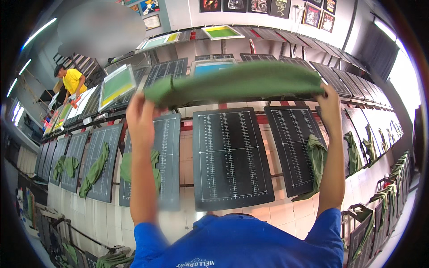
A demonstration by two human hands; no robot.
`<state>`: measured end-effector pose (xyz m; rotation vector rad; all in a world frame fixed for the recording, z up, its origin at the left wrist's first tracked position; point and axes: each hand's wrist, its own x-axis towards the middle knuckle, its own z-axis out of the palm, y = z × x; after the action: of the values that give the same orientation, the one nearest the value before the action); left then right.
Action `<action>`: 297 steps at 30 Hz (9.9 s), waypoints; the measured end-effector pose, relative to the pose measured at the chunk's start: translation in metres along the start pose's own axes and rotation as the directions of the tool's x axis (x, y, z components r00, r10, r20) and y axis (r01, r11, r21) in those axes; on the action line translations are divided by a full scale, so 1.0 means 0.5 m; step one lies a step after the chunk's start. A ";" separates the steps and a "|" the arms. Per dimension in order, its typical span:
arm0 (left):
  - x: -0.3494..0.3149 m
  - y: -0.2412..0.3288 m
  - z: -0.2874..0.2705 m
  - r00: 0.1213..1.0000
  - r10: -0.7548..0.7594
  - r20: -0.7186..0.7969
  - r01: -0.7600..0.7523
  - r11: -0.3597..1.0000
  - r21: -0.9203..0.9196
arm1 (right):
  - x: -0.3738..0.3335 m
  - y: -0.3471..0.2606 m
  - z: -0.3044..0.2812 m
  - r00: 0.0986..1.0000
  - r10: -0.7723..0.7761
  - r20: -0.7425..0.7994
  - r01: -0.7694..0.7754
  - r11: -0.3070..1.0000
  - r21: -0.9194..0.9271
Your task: The person folds green t-shirts by hand, aligning the sleeves and body, then places them on a table. They also handle a screen printing frame, lifting it to reveal the shirt underneath and smoothing the fabric.
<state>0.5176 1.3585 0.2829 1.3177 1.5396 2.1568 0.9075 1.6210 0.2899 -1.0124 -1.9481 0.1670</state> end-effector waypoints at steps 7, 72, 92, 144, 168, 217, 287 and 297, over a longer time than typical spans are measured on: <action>-0.369 -0.135 -0.057 0.973 -0.224 -0.055 0.230 0.927 0.296 | -0.341 0.138 0.138 0.978 0.163 0.131 -0.191 0.949 0.251; -0.738 -0.392 -0.190 0.259 -0.951 0.168 0.965 0.262 -0.005 | -0.865 0.332 0.136 0.158 0.513 0.843 -0.981 0.178 0.076; -0.737 -0.397 -0.150 0.534 -0.840 -0.091 0.839 0.540 -0.059 | -0.784 0.291 0.174 0.445 0.561 0.698 -0.874 0.443 0.201; -0.168 -0.809 0.089 0.869 -0.277 0.411 -0.153 0.639 0.754 | -0.273 0.344 0.661 0.773 -0.010 0.635 -0.068 0.993 0.098; -0.015 -0.938 0.100 0.782 -0.320 0.535 -0.321 0.530 0.785 | -0.186 0.392 0.812 0.854 -0.134 0.503 0.138 0.990 0.030; -0.688 -0.415 -0.127 0.448 -0.826 -0.341 0.818 0.226 0.529 | -0.808 0.312 0.152 0.017 0.681 0.732 -0.923 0.292 -0.250; -0.345 -0.716 0.487 0.641 -0.372 0.671 -0.301 0.683 0.666 | -0.248 0.332 0.625 0.719 0.127 0.683 -0.444 0.840 0.311; -0.254 -0.797 0.559 0.757 -0.449 0.475 -0.207 0.525 0.826 | -0.199 0.434 0.695 0.672 0.325 0.665 -0.512 0.853 0.100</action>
<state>0.6685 1.6490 -0.0993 1.8086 2.2846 0.5238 0.7924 1.7846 -0.0813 -1.3129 -2.1331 1.1615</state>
